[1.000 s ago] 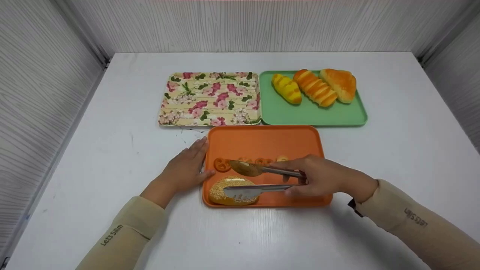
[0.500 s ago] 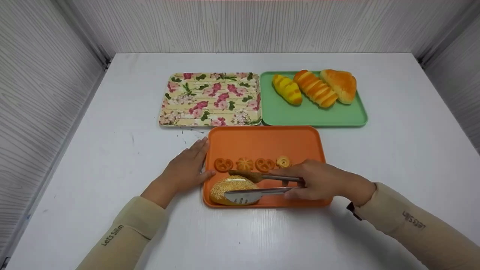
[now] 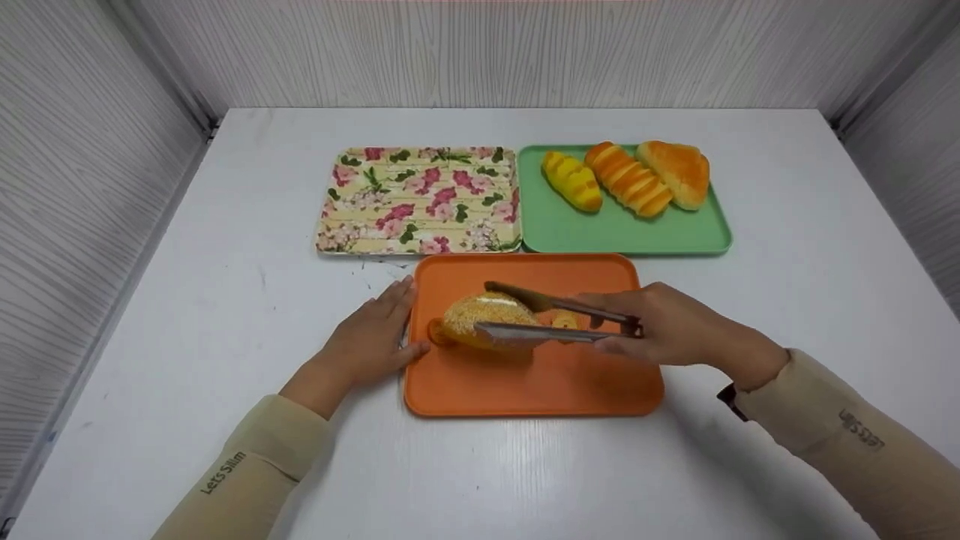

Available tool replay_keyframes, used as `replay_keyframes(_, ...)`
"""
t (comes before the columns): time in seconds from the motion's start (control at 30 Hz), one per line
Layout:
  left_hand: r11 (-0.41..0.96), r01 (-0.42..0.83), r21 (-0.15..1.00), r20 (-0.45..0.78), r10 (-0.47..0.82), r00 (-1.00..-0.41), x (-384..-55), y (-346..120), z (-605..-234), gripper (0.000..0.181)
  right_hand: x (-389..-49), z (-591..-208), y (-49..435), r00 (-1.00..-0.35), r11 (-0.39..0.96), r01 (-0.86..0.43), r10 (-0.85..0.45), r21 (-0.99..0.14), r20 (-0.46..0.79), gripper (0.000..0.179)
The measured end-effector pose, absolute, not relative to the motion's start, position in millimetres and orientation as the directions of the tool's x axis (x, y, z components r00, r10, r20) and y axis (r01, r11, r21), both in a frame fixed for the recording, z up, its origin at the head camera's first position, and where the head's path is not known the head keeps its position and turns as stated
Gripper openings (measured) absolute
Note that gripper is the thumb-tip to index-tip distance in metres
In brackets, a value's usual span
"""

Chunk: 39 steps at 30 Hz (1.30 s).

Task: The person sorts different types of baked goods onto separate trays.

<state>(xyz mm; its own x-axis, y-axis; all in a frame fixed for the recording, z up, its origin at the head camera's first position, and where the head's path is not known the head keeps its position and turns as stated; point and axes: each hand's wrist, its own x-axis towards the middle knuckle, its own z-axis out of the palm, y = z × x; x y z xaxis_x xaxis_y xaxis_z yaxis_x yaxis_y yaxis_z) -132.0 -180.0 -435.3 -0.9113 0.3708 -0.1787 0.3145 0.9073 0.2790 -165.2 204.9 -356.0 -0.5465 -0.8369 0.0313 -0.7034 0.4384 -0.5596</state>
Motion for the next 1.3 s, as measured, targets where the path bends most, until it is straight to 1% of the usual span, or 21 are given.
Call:
replay_keyframes(0.13, 0.907, 0.311, 0.285, -0.180, 0.369, -0.912, -132, -180, -435, 0.087, -176, -353, 213, -0.606, 0.485, -0.696, -0.792, -0.529, 0.071, 0.054)
replay_keyframes(0.3, 0.908, 0.309, 0.283, -0.181, 0.367, -0.912, -131, -180, -435, 0.087, -192, -352, 222, -0.674, 0.560, -0.666, -0.735, -0.493, 0.077, 0.056)
replay_keyframes(0.57, 0.908, 0.313, 0.278, -0.178, 0.369, -0.912, -129, -180, -435, 0.087, -215, -354, 234, -0.719, 0.618, -0.654, -0.687, -0.436, 0.106, 0.058)
replay_keyframes(0.83, 0.908, 0.309, 0.282, -0.175, 0.365, -0.914, -129, -180, -434, 0.087, -236, -358, 243, -0.813, 0.753, -0.571, -0.574, -0.327, 0.098, 0.060)
replay_keyframes(0.93, 0.909, 0.306, 0.284, -0.176, 0.363, -0.915, -130, -179, -434, 0.087, -241, -360, 245, -0.828, 0.777, -0.551, -0.556, -0.304, 0.080, 0.062)
replay_keyframes(1.1, 0.916, 0.291, 0.276, -0.191, 0.349, -0.918, -131, -179, -435, 0.088, -248, -363, 247, -0.831, 0.795, -0.549, -0.552, -0.259, 0.069, 0.064)
replay_keyframes(1.3, 0.918, 0.281, 0.280, -0.198, 0.342, -0.919, -131, -179, -435, 0.088, -252, -367, 249, -0.826, 0.790, -0.558, -0.560, -0.253, 0.073, 0.062)
